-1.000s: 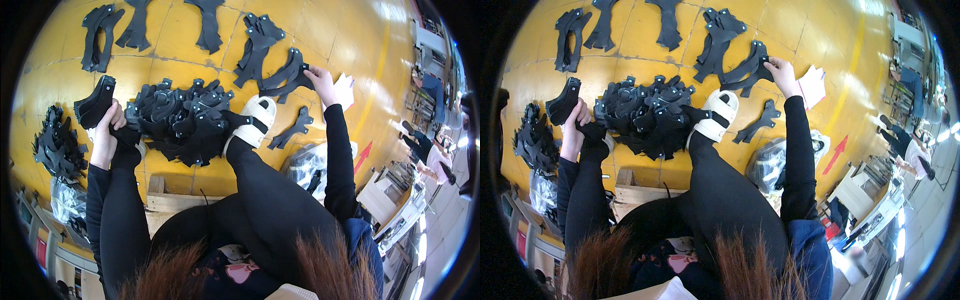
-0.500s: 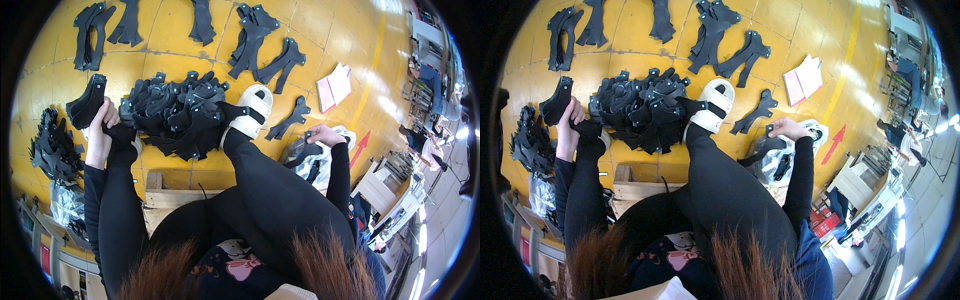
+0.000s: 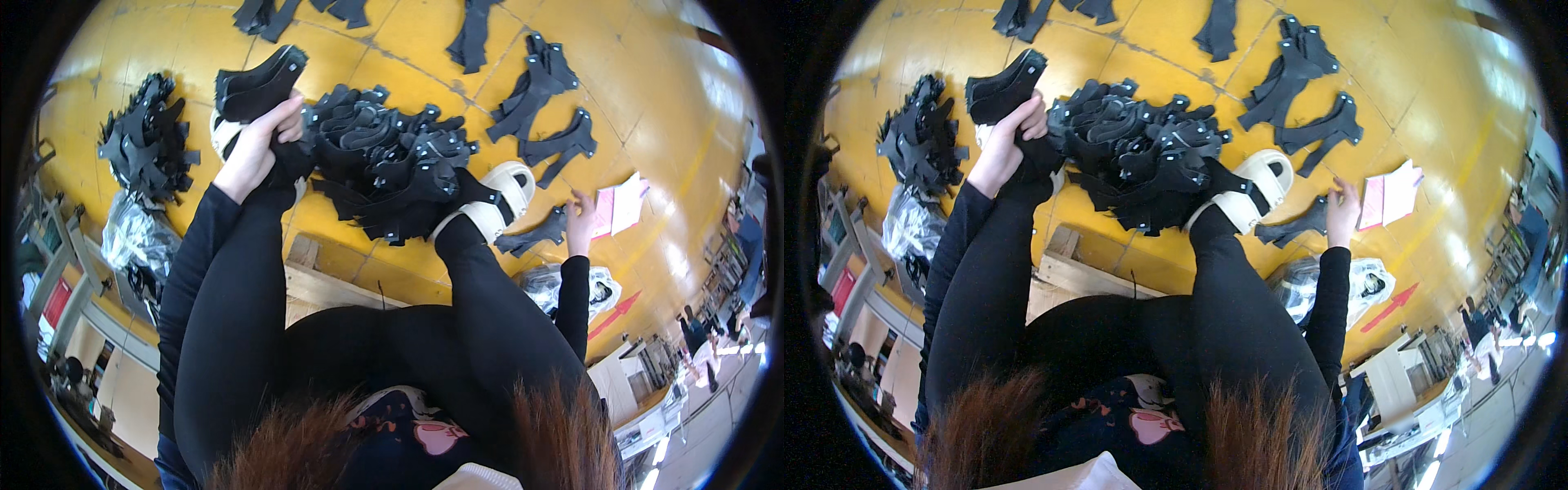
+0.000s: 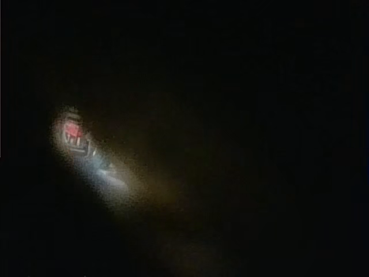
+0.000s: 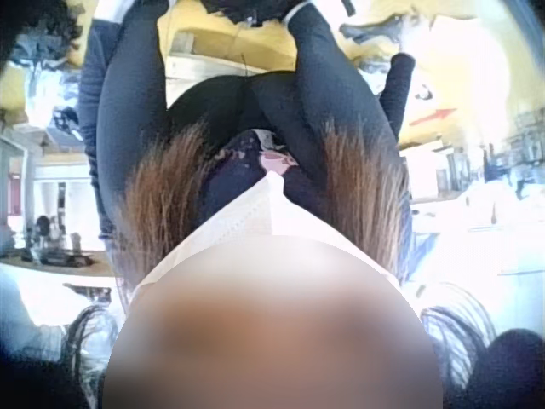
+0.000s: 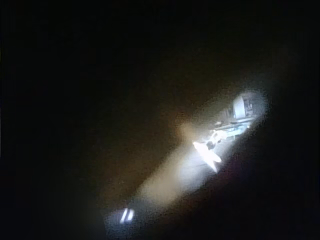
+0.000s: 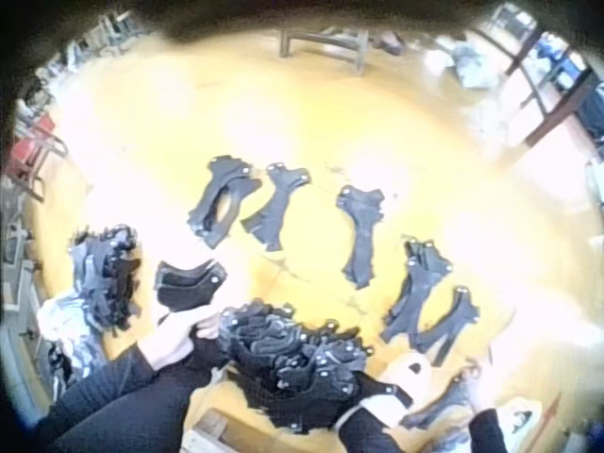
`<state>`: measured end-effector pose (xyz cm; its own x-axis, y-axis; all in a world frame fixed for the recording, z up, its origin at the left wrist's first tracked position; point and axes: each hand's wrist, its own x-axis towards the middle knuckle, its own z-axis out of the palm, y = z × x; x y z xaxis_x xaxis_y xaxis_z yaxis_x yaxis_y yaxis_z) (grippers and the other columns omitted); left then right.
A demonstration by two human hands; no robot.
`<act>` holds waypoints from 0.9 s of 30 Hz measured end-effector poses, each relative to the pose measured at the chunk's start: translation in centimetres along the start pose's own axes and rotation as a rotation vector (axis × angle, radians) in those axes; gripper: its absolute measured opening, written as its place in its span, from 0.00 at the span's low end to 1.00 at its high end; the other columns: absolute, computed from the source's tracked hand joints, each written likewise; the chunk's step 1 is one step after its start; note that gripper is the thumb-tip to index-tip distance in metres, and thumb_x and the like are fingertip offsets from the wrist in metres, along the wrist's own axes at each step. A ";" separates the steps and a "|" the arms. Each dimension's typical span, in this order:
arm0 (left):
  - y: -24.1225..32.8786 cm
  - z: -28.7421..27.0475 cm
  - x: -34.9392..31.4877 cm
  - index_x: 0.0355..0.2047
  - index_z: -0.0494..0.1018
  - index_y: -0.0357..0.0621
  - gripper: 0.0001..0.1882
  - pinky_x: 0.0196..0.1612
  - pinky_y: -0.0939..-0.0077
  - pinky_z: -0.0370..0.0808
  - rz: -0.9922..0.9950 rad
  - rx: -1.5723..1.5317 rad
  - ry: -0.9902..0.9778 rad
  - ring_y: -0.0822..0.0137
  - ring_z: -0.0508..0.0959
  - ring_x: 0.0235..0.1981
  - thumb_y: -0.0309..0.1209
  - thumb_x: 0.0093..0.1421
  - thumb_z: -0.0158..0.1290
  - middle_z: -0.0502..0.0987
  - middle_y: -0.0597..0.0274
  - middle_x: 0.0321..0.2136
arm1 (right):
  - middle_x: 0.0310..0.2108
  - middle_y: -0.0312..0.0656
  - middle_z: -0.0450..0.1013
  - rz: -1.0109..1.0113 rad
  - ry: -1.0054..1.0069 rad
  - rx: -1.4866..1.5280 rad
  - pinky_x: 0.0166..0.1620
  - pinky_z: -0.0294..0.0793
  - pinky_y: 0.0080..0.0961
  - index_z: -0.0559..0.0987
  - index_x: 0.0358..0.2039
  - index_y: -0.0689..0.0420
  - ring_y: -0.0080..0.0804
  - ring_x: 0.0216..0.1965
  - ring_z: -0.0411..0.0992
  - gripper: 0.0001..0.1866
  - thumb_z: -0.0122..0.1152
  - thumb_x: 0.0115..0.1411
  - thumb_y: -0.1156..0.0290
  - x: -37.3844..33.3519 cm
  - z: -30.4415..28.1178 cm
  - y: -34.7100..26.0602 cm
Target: The person sits on the floor and repeatedly picks up black plastic parts, aligns them, and stacks them into a growing pile. The person occasionally moves loose parts aside to access others.
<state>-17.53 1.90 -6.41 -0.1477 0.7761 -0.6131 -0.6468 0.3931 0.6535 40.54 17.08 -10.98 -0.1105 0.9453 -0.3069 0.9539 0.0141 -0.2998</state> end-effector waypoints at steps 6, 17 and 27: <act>0.3 0.3 -0.1 0.34 0.71 0.44 0.05 0.27 0.83 0.56 0.010 0.044 -0.004 0.81 0.58 0.20 0.31 0.66 0.54 0.59 0.77 0.20 | 0.39 0.41 0.80 -0.469 -0.211 0.371 0.47 0.74 0.24 0.82 0.43 0.61 0.28 0.42 0.77 0.09 0.60 0.63 0.77 3.3 2.2 -17.7; 0.2 -0.4 -0.2 0.35 0.72 0.44 0.06 0.26 0.84 0.57 0.048 0.058 -0.032 0.81 0.58 0.19 0.31 0.66 0.55 0.60 0.76 0.19 | 0.50 0.43 0.73 -0.891 -0.576 0.336 0.57 0.69 0.34 0.79 0.47 0.57 0.42 0.53 0.72 0.12 0.59 0.64 0.67 -1.4 9.2 -29.6; 0.1 -0.6 -0.3 0.33 0.70 0.46 0.07 0.26 0.84 0.55 0.080 0.106 -0.022 0.82 0.57 0.19 0.32 0.68 0.52 0.57 0.78 0.19 | 0.48 0.39 0.77 -0.978 -0.480 0.341 0.57 0.67 0.33 0.82 0.45 0.54 0.39 0.49 0.72 0.12 0.62 0.61 0.73 -2.5 7.8 -26.2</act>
<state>-18.03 1.42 -6.44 -0.1783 0.8175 -0.5477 -0.5507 0.3783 0.7440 13.64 11.77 -9.37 -0.9296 0.3552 -0.0987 0.2835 0.5175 -0.8074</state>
